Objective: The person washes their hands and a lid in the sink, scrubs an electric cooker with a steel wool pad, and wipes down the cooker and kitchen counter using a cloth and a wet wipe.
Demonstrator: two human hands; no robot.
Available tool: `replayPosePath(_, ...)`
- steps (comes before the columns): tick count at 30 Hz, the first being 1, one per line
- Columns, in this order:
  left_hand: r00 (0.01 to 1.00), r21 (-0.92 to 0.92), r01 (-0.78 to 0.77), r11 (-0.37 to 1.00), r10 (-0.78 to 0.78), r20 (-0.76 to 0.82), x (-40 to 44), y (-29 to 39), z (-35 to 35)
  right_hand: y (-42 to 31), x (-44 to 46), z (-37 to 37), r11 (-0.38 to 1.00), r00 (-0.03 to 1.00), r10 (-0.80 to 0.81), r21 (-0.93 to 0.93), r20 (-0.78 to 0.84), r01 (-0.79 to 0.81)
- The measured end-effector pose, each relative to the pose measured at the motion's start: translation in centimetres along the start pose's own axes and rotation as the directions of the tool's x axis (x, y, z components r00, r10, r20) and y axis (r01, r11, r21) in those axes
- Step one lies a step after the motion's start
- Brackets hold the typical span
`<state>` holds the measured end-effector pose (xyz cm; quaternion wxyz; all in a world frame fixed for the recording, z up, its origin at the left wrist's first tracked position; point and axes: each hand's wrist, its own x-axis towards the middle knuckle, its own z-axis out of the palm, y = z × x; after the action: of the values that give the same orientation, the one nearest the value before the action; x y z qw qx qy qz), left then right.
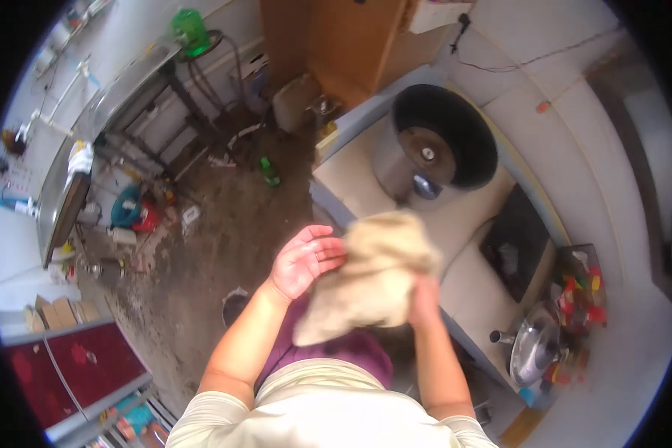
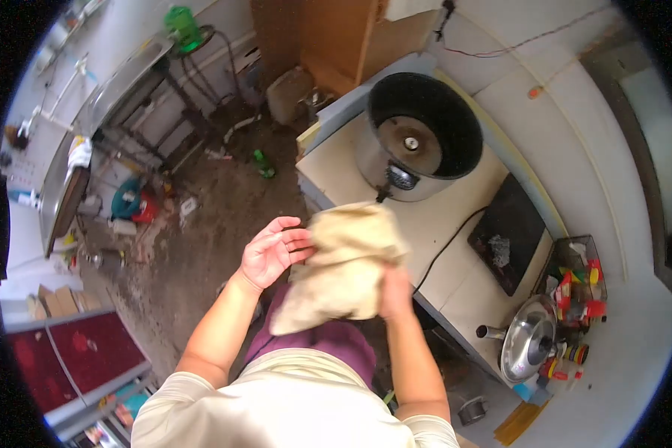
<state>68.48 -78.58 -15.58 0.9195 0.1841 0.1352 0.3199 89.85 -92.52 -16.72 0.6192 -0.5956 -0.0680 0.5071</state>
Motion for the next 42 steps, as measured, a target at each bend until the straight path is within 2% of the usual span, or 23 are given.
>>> replayPosePath(2, 0.993, 0.057, 0.015, 0.998, -0.008, -0.116, -2.1, -1.1, -2.0, -2.0, 0.9, -3.6, 0.981, 0.994, -0.031, 0.188, -0.106, 0.051)
replayPosePath(3, 0.976, 0.046, 0.015, 0.999, -0.005, -0.218, -3.4, -1.6, -3.1, -2.6, 1.9, -6.5, 0.988, 0.986, -0.095, 0.106, -0.140, 0.111)
replayPosePath(5, 0.929, -0.028, -0.054, 0.998, 0.040, -0.367, -6.2, -2.5, -6.1, -4.6, 2.4, -6.6, 0.906, 0.859, -0.404, -0.264, -0.315, 0.329)
replayPosePath(6, 0.899, -0.059, -0.090, 0.994, 0.056, -0.434, -7.6, -2.7, -7.6, -4.2, 3.9, -8.7, 0.746, 0.778, -0.549, -0.600, -0.306, 0.290)
replayPosePath(7, 0.866, -0.080, -0.142, 0.987, 0.084, -0.493, -9.2, -2.9, -9.0, -3.1, 5.5, -11.0, 0.376, 0.647, -0.695, -0.925, -0.314, -0.045)
replayPosePath(10, 0.643, -0.103, -0.301, 0.948, 0.122, -0.756, -13.5, -2.5, -12.6, -1.8, 5.0, -7.6, 0.114, 0.571, -0.820, -0.963, 0.048, 0.244)
replayPosePath(11, 0.544, -0.098, -0.369, 0.924, 0.130, -0.829, -15.0, -2.4, -14.2, -0.8, 4.1, -4.4, 0.346, 0.698, -0.716, -0.869, 0.000, 0.354)
replayPosePath(12, 0.461, -0.066, -0.429, 0.901, 0.156, -0.873, -16.7, -2.2, -15.5, 1.2, 3.9, -2.1, 0.341, 0.727, -0.671, -0.809, 0.147, 0.479)
replayPosePath(14, 0.272, 0.007, -0.566, 0.824, 0.195, -0.942, -20.0, -2.1, -17.8, 5.3, 2.7, 3.6, 0.381, 0.727, -0.533, -0.644, 0.433, 0.663)
replayPosePath(15, 0.188, 0.046, -0.610, 0.791, 0.200, -0.962, -21.5, -1.9, -18.2, 7.1, 2.0, 6.1, 0.341, 0.664, -0.445, -0.572, 0.601, 0.746)
replayPosePath(16, 0.150, 0.061, -0.634, 0.771, 0.200, -0.968, -23.0, -1.8, -18.6, 9.1, 1.2, 8.4, 0.361, 0.659, -0.340, -0.554, 0.671, 0.750)
replayPosePath(17, 0.111, 0.079, -0.657, 0.750, 0.199, -0.974, -24.6, -1.8, -19.1, 11.0, 0.4, 10.5, 0.274, 0.560, -0.302, -0.492, 0.771, 0.826)
replayPosePath(18, 0.072, 0.097, -0.678, 0.729, 0.196, -0.978, -26.3, -1.8, -19.5, 12.8, -0.8, 12.4, 0.365, 0.593, -0.187, -0.505, 0.783, 0.782)
replayPosePath(20, 0.062, 0.096, -0.677, 0.729, 0.186, -0.981, -29.8, -2.4, -20.8, 17.0, -2.1, 14.6, 0.402, 0.557, -0.017, -0.504, 0.831, 0.765)
replayPosePath(23, 0.038, 0.133, -0.590, 0.796, 0.191, -0.981, -34.7, -3.6, -22.5, 22.1, -4.0, 17.0, 0.311, 0.562, 0.109, -0.565, 0.820, 0.764)
replayPosePath(24, 0.020, 0.116, -0.533, 0.838, 0.150, -0.989, -35.7, -3.3, -22.7, 23.1, -4.8, 17.8, 0.280, 0.607, 0.175, -0.631, 0.775, 0.724)
replayPosePath(27, 0.169, 0.088, -0.524, 0.847, 0.204, -0.964, -40.1, -3.6, -24.3, 25.9, -7.0, 20.1, 0.146, 0.684, 0.297, -0.739, 0.666, 0.657)
replayPosePath(30, 0.300, 0.067, -0.518, 0.853, 0.255, -0.919, -41.8, -1.7, -23.4, 30.3, -8.2, 20.8, 0.154, 0.383, 0.000, -0.379, 0.924, 0.913)
replayPosePath(33, 0.518, -0.059, -0.499, 0.864, 0.243, -0.820, -43.1, 0.4, -23.1, 34.7, -8.6, 22.2, 0.409, 0.576, 0.321, -0.659, 0.752, 0.632)
replayPosePath(34, 0.516, -0.073, -0.488, 0.870, 0.220, -0.828, -43.3, 0.3, -24.1, 36.6, -8.2, 22.5, 0.468, 0.598, 0.446, -0.743, 0.666, 0.479)
replayPosePath(38, 0.506, -0.103, -0.421, 0.901, 0.139, -0.851, -43.1, -2.0, -31.4, 48.6, -3.8, 22.4, 0.345, 0.587, 0.502, -0.769, 0.636, 0.538)
replayPosePath(41, 0.443, -0.146, -0.417, 0.897, 0.060, -0.894, -42.1, -5.1, -36.6, 57.3, -0.8, 22.9, 0.227, 0.663, 0.675, -0.946, 0.325, 0.233)
replayPosePath(42, 0.452, -0.169, -0.443, 0.880, 0.056, -0.890, -41.9, -5.9, -37.7, 60.9, 0.9, 22.2, 0.152, 0.658, 0.654, -0.917, 0.373, 0.368)
